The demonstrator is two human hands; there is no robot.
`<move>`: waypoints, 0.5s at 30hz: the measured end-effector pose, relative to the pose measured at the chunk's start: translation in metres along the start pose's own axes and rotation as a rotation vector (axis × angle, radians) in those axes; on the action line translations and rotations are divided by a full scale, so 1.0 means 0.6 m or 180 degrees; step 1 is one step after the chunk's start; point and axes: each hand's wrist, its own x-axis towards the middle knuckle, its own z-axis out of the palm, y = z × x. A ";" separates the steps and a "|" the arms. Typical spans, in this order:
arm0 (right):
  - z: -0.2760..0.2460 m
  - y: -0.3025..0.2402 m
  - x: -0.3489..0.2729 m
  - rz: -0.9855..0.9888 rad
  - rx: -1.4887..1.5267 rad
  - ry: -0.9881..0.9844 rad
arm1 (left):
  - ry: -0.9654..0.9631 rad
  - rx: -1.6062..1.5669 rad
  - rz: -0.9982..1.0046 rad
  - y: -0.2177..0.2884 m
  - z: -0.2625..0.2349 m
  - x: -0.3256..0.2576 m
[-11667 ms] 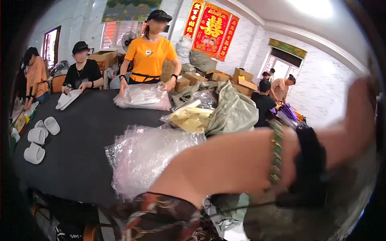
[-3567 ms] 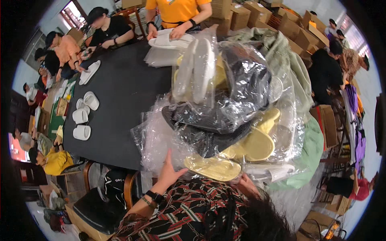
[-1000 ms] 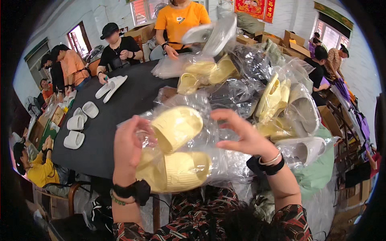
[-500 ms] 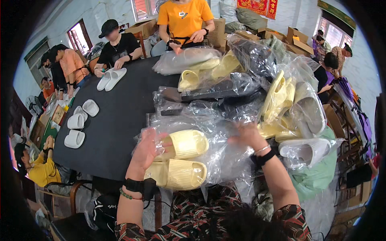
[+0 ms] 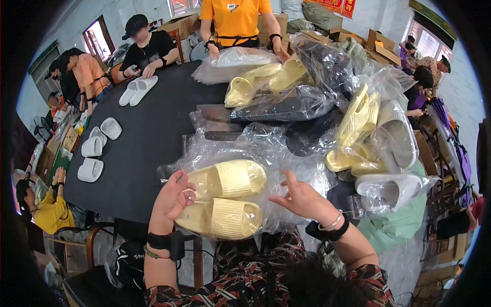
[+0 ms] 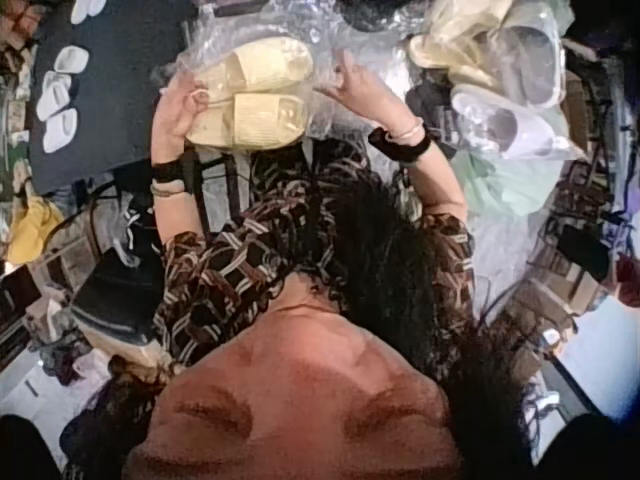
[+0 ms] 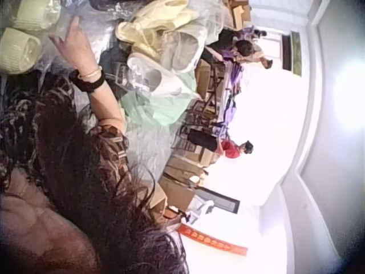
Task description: Packing slippers into plastic bags and organizing them from large sacks.
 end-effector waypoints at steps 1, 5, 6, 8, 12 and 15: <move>0.017 0.016 0.009 0.0154 0.0016 -0.0037 | -0.0212 -0.0340 -0.0174 -0.003 -0.022 0.007; 0.054 0.055 0.050 0.0323 0.0954 -0.0392 | -0.0883 -0.1004 -0.0155 0.013 -0.077 0.004; 0.054 0.066 0.056 0.0426 0.1882 -0.0372 | -0.0872 -0.1010 -0.0151 0.015 -0.079 0.001; 0.046 0.088 0.064 0.0532 0.2808 -0.0348 | -0.0876 -0.0710 0.0077 0.019 -0.076 -0.005; 0.028 0.100 0.072 0.0200 0.2327 0.0623 | -0.0521 0.0517 0.0110 -0.018 -0.061 -0.013; 0.036 0.103 0.063 0.0140 0.1212 0.0239 | -0.0811 0.1863 0.0483 -0.062 -0.021 -0.028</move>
